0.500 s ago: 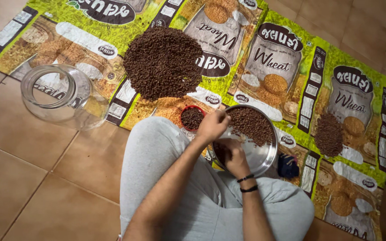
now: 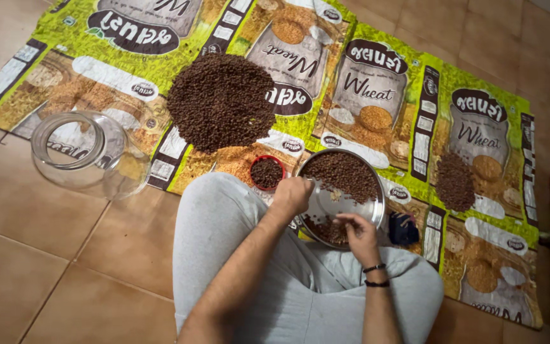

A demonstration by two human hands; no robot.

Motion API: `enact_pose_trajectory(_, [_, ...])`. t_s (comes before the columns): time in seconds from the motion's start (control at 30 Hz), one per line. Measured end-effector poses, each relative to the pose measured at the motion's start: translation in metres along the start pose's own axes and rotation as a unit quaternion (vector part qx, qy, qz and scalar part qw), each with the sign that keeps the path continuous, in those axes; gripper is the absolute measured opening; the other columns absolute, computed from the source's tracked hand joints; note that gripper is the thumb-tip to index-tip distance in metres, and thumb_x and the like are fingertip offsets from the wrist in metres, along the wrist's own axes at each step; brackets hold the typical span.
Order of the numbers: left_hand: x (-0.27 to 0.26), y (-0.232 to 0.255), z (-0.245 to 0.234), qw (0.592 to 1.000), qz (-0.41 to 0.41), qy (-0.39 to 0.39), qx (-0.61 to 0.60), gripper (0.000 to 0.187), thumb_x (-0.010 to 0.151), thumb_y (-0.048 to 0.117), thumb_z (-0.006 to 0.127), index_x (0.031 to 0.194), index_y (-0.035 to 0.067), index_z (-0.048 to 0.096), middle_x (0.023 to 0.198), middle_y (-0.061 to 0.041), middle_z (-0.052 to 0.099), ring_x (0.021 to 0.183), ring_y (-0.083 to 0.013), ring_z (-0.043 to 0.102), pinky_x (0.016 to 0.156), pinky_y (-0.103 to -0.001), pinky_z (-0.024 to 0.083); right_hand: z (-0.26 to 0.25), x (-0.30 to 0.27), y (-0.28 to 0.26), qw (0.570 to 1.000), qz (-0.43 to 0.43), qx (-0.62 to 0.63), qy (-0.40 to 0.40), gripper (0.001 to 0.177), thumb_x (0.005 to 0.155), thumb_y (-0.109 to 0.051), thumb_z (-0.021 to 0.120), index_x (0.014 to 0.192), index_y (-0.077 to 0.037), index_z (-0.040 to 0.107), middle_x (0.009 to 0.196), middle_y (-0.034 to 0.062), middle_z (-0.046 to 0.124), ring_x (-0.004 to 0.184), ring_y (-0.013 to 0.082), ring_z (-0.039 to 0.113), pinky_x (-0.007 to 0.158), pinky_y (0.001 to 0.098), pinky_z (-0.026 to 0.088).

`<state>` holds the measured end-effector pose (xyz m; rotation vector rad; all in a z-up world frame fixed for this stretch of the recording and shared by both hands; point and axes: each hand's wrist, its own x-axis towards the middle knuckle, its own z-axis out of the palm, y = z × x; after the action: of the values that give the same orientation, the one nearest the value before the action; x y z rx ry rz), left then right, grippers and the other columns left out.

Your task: The person sits on the floor and sorts small brown grains from a metal plate into a small red bowl using their hands. The grains are handled individually or in small handfuls and placed into the bowl.

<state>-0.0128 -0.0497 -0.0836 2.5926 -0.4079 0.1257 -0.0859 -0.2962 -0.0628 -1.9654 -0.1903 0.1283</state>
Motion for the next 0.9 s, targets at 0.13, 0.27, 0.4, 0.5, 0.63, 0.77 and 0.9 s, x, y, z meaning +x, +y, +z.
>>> enact_pose_trajectory(0.13, [-0.008, 0.0, 0.005, 0.998, 0.038, 0.056, 0.01, 0.007, 0.079, 0.011, 0.069, 0.087, 0.011, 0.069, 0.08, -0.013, 0.072, 0.076, -0.0328, 0.072, 0.066, -0.046, 0.057, 0.0, 0.005, 0.018, 0.996, -0.022, 0.077, 0.04, 0.024, 0.099, 0.007, 0.055, 0.118, 0.003, 0.069, 0.105, 0.0114, 0.076, 0.102, 0.0164, 0.073, 0.095, 0.0288, 0.056])
enact_pose_trajectory(0.27, [-0.003, 0.013, 0.003, 0.984, 0.011, 0.089, -0.156, 0.023, 0.085, 0.032, 0.07, 0.083, 0.009, 0.072, 0.074, -0.015, 0.071, 0.071, -0.0355, 0.069, 0.063, -0.049, 0.054, 0.004, 0.003, 0.003, 0.97, 0.063, 0.217, 0.094, 0.026, 0.097, 0.006, 0.055, 0.121, 0.002, 0.066, 0.105, 0.0113, 0.075, 0.098, 0.0183, 0.072, 0.09, 0.0328, 0.057])
enact_pose_trajectory(0.4, [0.003, 0.037, 0.004, 0.855, -0.104, -0.202, -0.466, 0.073, 0.107, 0.062, 0.036, 0.076, 0.007, 0.073, 0.063, -0.005, 0.064, 0.059, -0.0174, 0.061, 0.059, -0.033, 0.047, 0.009, -0.007, -0.027, 0.973, -0.065, 0.2, 0.096, 0.022, 0.098, 0.006, 0.058, 0.119, 0.003, 0.064, 0.108, 0.0127, 0.075, 0.103, 0.0195, 0.072, 0.096, 0.034, 0.058])
enact_pose_trajectory(0.5, [-0.004, 0.052, 0.0, 0.701, -0.136, -0.293, -0.636, 0.079, 0.103, 0.069, 0.027, 0.076, 0.007, 0.068, 0.055, -0.003, 0.055, 0.047, -0.0126, 0.048, 0.043, -0.029, 0.035, 0.005, -0.018, -0.042, 0.979, -0.073, 0.153, 0.114, 0.019, 0.099, 0.005, 0.059, 0.117, 0.004, 0.065, 0.109, 0.0139, 0.076, 0.103, 0.0198, 0.073, 0.094, 0.0334, 0.057])
enact_pose_trajectory(0.63, [0.004, 0.041, -0.029, 0.754, -0.142, -0.165, -0.62, 0.066, 0.105, 0.06, 0.039, 0.078, 0.007, 0.067, 0.055, 0.003, 0.05, 0.043, -0.0093, 0.037, 0.039, -0.028, 0.028, -0.005, -0.02, -0.047, 0.981, -0.085, 0.011, 0.171, 0.021, 0.099, 0.006, 0.057, 0.117, 0.002, 0.067, 0.11, 0.0121, 0.076, 0.104, 0.0197, 0.073, 0.097, 0.0321, 0.057])
enact_pose_trajectory(0.77, [0.008, 0.014, -0.061, 0.534, -0.024, -0.021, -0.845, 0.049, 0.111, 0.043, 0.042, 0.082, 0.01, 0.062, 0.056, 0.006, 0.041, 0.045, -0.0083, 0.031, 0.04, -0.027, 0.024, -0.005, -0.016, -0.042, 0.909, -0.225, -0.334, 0.11, 0.045, 0.078, 0.01, 0.059, 0.121, 0.0, 0.067, 0.115, 0.0209, 0.072, 0.107, 0.0375, 0.068, 0.094, 0.0393, 0.051])
enact_pose_trajectory(0.9, [0.002, -0.015, -0.082, 0.389, -0.062, 0.129, -0.91, 0.043, 0.111, 0.04, 0.039, 0.086, 0.011, 0.059, 0.056, 0.003, 0.044, 0.044, -0.0096, 0.033, 0.04, -0.027, 0.025, 0.003, -0.018, -0.035, 0.945, -0.127, -0.292, 0.067, 0.046, 0.082, 0.012, 0.051, 0.121, -0.005, 0.069, 0.115, 0.0177, 0.072, 0.11, 0.0366, 0.07, 0.097, 0.0408, 0.053])
